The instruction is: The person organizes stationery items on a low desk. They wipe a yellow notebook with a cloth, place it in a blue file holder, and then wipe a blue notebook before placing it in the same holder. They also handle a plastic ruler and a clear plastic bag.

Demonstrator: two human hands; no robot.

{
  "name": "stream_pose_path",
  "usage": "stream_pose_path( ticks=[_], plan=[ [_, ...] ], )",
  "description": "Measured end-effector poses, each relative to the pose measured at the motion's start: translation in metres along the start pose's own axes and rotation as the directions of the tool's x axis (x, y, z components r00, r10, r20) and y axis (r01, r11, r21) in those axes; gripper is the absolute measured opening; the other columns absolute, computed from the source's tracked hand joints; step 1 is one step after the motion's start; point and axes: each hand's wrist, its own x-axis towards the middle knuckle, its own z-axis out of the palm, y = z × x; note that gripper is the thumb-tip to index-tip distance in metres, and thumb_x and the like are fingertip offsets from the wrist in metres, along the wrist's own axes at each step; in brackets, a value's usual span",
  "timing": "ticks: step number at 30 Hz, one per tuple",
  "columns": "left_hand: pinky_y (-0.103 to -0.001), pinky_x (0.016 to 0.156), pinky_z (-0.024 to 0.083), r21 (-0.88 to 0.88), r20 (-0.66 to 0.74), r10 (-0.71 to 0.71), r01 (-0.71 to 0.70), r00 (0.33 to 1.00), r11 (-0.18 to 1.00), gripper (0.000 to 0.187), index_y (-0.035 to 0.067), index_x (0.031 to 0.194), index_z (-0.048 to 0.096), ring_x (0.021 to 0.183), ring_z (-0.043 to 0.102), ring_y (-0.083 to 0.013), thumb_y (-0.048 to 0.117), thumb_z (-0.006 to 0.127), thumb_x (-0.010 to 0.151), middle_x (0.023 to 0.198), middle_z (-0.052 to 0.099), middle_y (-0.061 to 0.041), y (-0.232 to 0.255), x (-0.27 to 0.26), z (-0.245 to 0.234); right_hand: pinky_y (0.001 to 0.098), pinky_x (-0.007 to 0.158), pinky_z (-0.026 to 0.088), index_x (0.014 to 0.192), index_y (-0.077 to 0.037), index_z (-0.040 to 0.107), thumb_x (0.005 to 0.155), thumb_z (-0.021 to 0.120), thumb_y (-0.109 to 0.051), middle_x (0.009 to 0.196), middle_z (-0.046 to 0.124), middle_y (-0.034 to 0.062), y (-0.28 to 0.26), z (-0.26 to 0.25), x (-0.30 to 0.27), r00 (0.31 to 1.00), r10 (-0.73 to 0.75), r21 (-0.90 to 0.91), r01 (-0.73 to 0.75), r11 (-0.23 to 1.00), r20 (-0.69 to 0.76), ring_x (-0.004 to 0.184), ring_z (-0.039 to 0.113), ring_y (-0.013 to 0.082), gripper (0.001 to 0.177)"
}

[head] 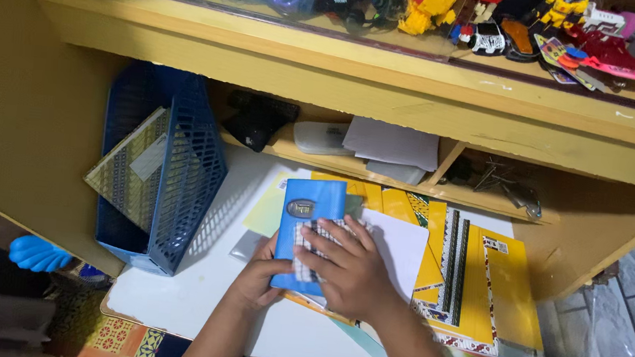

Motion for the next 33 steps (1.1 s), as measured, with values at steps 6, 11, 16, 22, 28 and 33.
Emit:
stream_pose_path(
  ticks=[6, 11, 16, 22, 28, 33],
  plan=[
    [-0.048, 0.101, 0.054, -0.108, 0.074, -0.029, 0.037, 0.997, 0.994, 0.074, -0.003, 0.148, 0.043, 0.115, 0.068, -0.0329, -0.004, 0.066, 0.078, 0.128, 0.065, -0.021, -0.008, -0.004, -0.018, 0.0522, 0.115, 0.046, 0.124, -0.009, 0.07, 0.08, 0.061, -0.001, 0.14, 0.064, 0.0146, 0.018, -0.007, -0.003, 0.954, 0.201, 0.037, -0.198, 0.98, -0.222, 0.135, 0.059, 0.0364, 0.046],
    [-0.058, 0.113, 0.047, -0.294, -0.021, 0.151, -0.151, 0.988, 0.944, 0.072, -0.004, 0.149, 0.039, 0.129, 0.059, -0.0391, 0.0, 0.067, 0.084, 0.138, 0.058, -0.022, 0.008, -0.003, -0.006, 0.0455, 0.111, 0.05, 0.127, -0.009, 0.072, 0.083, 0.067, -0.008, 0.135, 0.069, 0.0093, 0.033, -0.016, -0.012, 0.901, 0.425, 0.062, -0.421, 0.905, -0.085, 0.13, 0.064, 0.0283, 0.045],
    [-0.075, 0.105, 0.041, -0.344, 0.084, 0.163, -0.124, 0.983, 0.931, 0.074, 0.0, 0.155, 0.03, 0.135, 0.049, -0.0492, 0.013, 0.067, 0.092, 0.148, 0.047, -0.028, 0.019, -0.006, 0.009, 0.048, 0.098, 0.043, 0.112, -0.012, 0.077, 0.07, 0.079, -0.03, 0.126, 0.07, 0.0107, 0.032, -0.007, -0.01, 0.853, 0.405, -0.104, -0.394, 0.913, 0.33, 0.12, 0.061, 0.0299, 0.046],
    [-0.075, 0.109, 0.038, -0.361, 0.259, 0.104, -0.004, 0.96, 0.933, 0.073, 0.004, 0.159, 0.026, 0.141, 0.044, -0.0481, 0.037, 0.058, 0.102, 0.155, 0.041, -0.028, 0.007, -0.005, 0.005, 0.0428, 0.089, 0.047, 0.121, -0.009, 0.072, 0.076, 0.08, -0.042, 0.114, 0.074, 0.0083, 0.018, -0.014, -0.004, 0.944, 0.33, -0.031, -0.33, 0.943, -0.014, 0.104, 0.067, 0.0257, 0.057],
    [-0.07, 0.115, 0.038, -0.347, 0.377, 0.061, 0.08, 0.924, 0.934, 0.08, 0.004, 0.161, 0.025, 0.145, 0.043, -0.0438, 0.05, 0.054, 0.103, 0.16, 0.038, -0.025, 0.001, -0.008, 0.0, 0.0411, 0.076, 0.046, 0.121, -0.004, 0.071, 0.066, 0.087, -0.056, 0.099, 0.074, 0.0112, 0.01, -0.005, 0.003, 0.959, 0.283, -0.075, -0.285, 0.956, -0.034, 0.085, 0.068, 0.0248, 0.078],
    [-0.067, 0.115, 0.038, -0.361, 0.354, 0.02, 0.117, 0.935, 0.925, 0.079, 0.004, 0.161, 0.024, 0.144, 0.043, -0.0436, 0.049, 0.054, 0.103, 0.16, 0.037, -0.025, 0.002, -0.009, -0.001, 0.037, 0.077, 0.048, 0.126, -0.004, 0.07, 0.07, 0.089, -0.054, 0.097, 0.075, 0.0095, 0.009, 0.002, 0.001, 0.965, 0.249, -0.03, -0.252, 0.967, -0.081, 0.085, 0.068, 0.0234, 0.078]
  ],
)
